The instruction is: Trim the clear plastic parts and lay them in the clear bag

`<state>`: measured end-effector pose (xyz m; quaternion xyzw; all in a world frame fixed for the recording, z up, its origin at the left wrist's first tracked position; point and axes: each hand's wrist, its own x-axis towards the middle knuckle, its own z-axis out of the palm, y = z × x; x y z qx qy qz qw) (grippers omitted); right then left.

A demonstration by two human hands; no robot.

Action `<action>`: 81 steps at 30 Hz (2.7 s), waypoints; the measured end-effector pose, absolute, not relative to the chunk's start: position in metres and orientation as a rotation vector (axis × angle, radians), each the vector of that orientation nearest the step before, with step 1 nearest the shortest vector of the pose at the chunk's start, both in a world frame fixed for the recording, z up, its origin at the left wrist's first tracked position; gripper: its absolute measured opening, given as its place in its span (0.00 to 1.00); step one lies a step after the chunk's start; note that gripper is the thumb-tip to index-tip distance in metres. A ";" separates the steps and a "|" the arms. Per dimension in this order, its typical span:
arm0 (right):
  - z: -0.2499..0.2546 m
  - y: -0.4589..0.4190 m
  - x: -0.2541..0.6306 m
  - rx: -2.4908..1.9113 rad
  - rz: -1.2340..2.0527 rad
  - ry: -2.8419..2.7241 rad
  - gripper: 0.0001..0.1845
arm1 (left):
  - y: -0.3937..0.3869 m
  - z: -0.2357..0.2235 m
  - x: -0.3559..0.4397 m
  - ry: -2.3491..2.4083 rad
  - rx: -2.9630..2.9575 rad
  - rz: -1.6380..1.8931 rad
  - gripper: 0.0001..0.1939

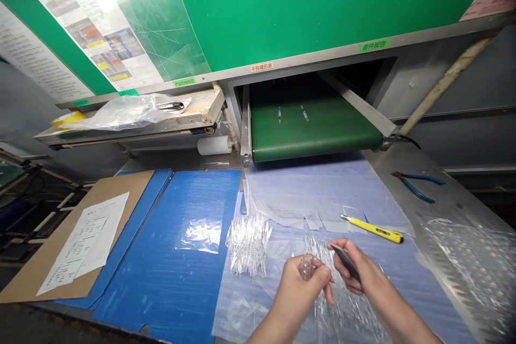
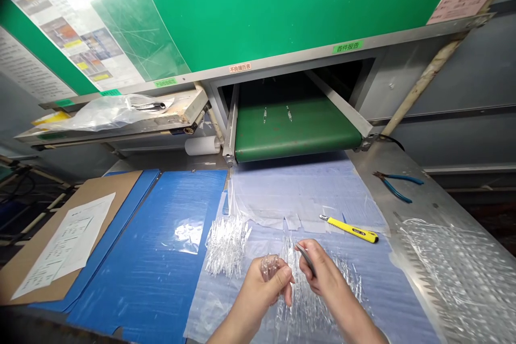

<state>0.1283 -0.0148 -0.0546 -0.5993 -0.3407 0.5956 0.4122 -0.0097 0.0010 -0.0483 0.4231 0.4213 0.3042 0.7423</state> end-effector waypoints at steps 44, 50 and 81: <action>-0.122 -0.048 0.211 -2.262 0.822 -1.374 0.17 | -0.005 -0.077 -0.017 1.011 0.361 0.711 0.24; -0.092 -0.038 0.223 -2.001 1.014 -1.295 0.18 | 0.000 -0.076 -0.023 0.955 0.494 0.675 0.22; -0.059 -0.018 0.128 -1.927 0.645 -1.461 0.08 | -0.013 -0.052 -0.018 1.145 1.506 0.623 0.16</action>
